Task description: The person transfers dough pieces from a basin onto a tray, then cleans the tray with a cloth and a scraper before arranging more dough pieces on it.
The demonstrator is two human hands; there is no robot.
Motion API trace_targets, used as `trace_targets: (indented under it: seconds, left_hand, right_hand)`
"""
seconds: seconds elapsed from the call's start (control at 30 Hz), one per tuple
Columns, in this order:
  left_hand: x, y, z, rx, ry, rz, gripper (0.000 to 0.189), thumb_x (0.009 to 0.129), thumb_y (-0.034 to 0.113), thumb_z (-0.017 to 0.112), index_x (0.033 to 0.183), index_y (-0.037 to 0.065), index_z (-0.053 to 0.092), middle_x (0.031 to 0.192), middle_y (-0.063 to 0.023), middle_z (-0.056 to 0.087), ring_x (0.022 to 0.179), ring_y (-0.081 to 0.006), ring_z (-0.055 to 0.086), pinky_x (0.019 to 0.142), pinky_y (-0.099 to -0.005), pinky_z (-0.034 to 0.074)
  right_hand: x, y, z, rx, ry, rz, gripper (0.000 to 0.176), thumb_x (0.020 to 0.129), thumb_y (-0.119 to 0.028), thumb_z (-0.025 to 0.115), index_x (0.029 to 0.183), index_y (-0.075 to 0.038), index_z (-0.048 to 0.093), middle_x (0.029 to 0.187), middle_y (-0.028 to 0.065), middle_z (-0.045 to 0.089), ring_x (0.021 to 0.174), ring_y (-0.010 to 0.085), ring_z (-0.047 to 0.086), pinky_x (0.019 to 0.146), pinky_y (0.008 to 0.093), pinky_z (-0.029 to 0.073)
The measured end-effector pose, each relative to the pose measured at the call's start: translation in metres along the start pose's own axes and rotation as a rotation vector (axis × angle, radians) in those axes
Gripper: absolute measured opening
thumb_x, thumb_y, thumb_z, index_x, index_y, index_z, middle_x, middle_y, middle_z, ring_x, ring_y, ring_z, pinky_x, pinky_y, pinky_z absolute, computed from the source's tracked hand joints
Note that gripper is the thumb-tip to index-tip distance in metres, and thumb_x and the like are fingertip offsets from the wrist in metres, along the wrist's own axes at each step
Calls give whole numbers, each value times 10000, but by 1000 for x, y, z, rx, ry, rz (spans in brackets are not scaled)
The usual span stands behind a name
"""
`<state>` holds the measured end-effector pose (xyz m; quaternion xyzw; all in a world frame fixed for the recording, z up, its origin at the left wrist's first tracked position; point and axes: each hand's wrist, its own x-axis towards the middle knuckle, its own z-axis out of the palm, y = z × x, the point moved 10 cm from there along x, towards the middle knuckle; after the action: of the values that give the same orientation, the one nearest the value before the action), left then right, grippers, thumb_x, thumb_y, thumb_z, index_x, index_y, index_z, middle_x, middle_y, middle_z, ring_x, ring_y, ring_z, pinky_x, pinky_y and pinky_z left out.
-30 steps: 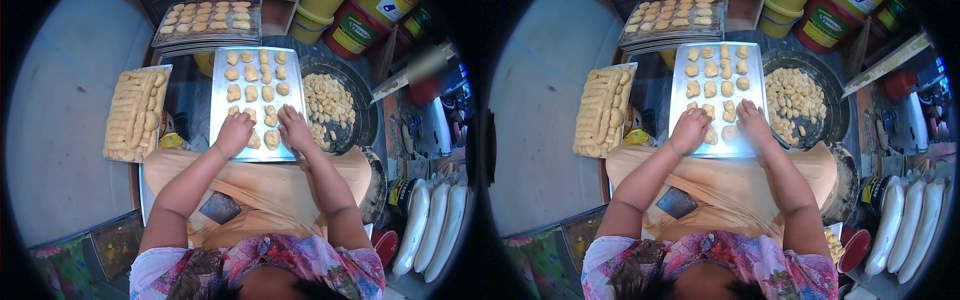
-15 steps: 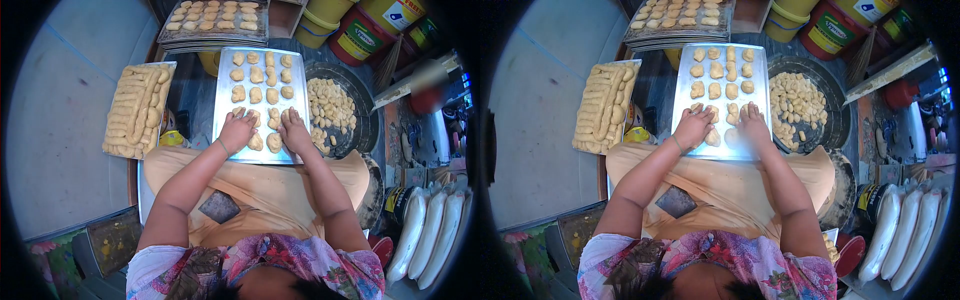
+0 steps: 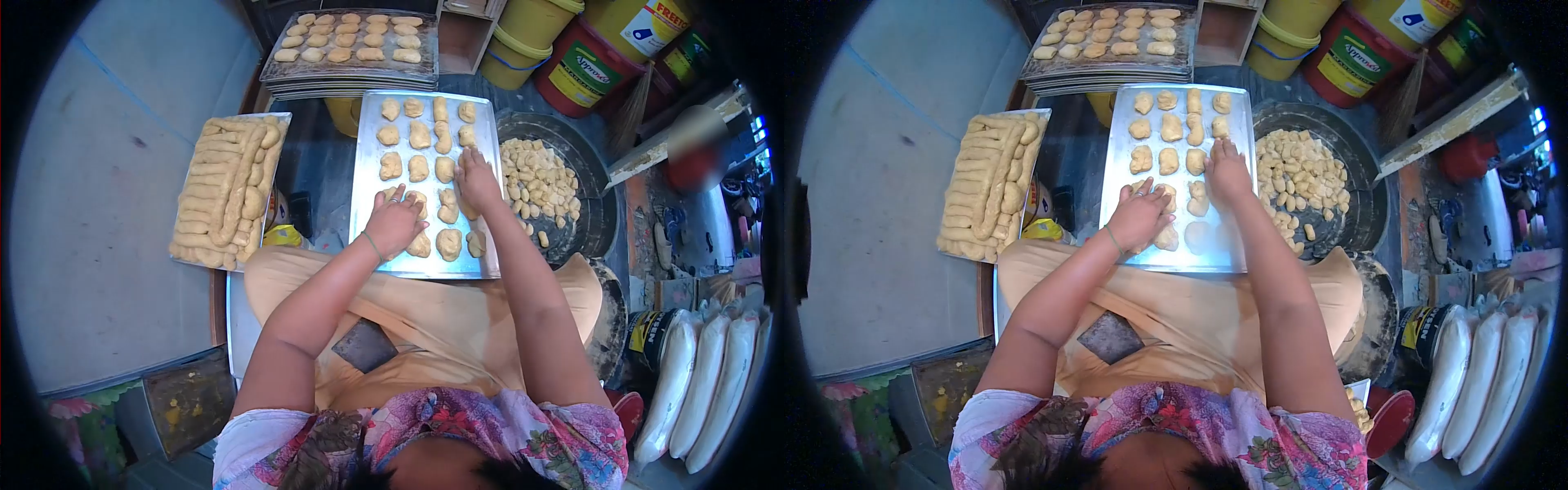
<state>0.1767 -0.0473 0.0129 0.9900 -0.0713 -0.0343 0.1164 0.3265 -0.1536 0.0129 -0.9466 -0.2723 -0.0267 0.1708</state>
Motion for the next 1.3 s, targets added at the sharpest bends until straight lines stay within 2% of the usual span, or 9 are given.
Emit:
trace_targets:
  seconds: [0.03, 0.33, 0.43, 0.63, 0.97, 1.03, 1.13, 1.2, 1.3]
  left_hand:
    - [1, -1, 0, 0, -5, 1, 484, 968, 396, 499, 1325, 75, 560, 1433, -148, 500, 1418, -332, 330, 1065, -554, 219]
    - [3, 1, -4, -20, -65, 3, 484, 970, 396, 505, 1298, 47, 575, 1452, -152, 477, 1416, -335, 334, 1079, -537, 218]
    - [2, -2, -1, -24, -57, -2, 484, 959, 405, 517, 1305, 72, 573, 1448, -141, 486, 1421, -338, 322, 1074, -570, 215]
    - [0, -2, 1, -22, -63, -3, 494, 947, 415, 527, 1312, 84, 568, 1447, -135, 489, 1425, -338, 314, 1070, -588, 218]
    - [6, 2, -14, -40, -81, 5, 535, 932, 406, 550, 1370, 99, 516, 1460, -133, 470, 1416, -338, 333, 1053, -600, 240]
    - [-2, -8, -43, -71, -3, -19, 536, 923, 389, 576, 1373, 103, 517, 1463, -141, 464, 1409, -350, 342, 1065, -588, 238]
    - [-50, -48, -139, -212, 277, -99, 550, 894, 328, 653, 1369, 83, 523, 1470, -146, 455, 1397, -336, 373, 1080, -501, 298]
    - [-112, -99, -201, -672, 651, -114, 537, 865, 235, 709, 1348, 67, 544, 1369, -137, 531, 1277, -265, 495, 1008, -382, 403]
    - [-242, -178, -209, -882, 1100, -436, 445, 844, 145, 732, 1250, 14, 602, 1104, -69, 627, 993, -173, 575, 855, -296, 464]
  right_hand:
    - [-3, 4, 12, 18, -37, 38, 556, 1021, -288, 381, 1491, -3, 296, 1554, 205, 287, 1444, 333, 271, 1175, 483, 230]
    - [-21, 10, 14, 11, -191, 128, 612, 997, -349, 422, 1524, -79, 268, 1601, 158, 201, 1482, 312, 187, 1190, 541, 126]
    - [-19, 9, -7, 51, 66, 68, 549, 941, -314, 542, 1446, -125, 442, 1525, 122, 381, 1420, 293, 323, 1147, 535, 209]
    - [-8, -29, -14, -109, 71, -43, 287, 816, -220, 677, 1087, -134, 714, 1085, 12, 661, 1082, 223, 526, 922, 438, 339]
    - [-23, -41, -25, 205, 255, -53, 359, 809, -165, 691, 1162, -107, 666, 1164, 77, 616, 1103, 270, 533, 937, 423, 386]
    - [-36, -74, -44, 362, 368, -163, 357, 803, -134, 703, 1153, -84, 651, 1142, 110, 597, 1084, 289, 547, 919, 420, 420]
    - [-54, -133, -60, 572, 163, -183, 298, 792, -64, 716, 1081, -59, 640, 1041, 123, 563, 980, 281, 577, 840, 402, 469]
    - [-63, -168, -70, 679, 54, -156, 212, 818, 0, 689, 1012, -45, 613, 840, 80, 511, 724, 178, 543, 679, 306, 489]
    - [-79, -240, -83, 856, -78, -343, 264, 831, 9, 679, 1085, -39, 626, 828, 77, 548, 717, 168, 559, 697, 288, 504]
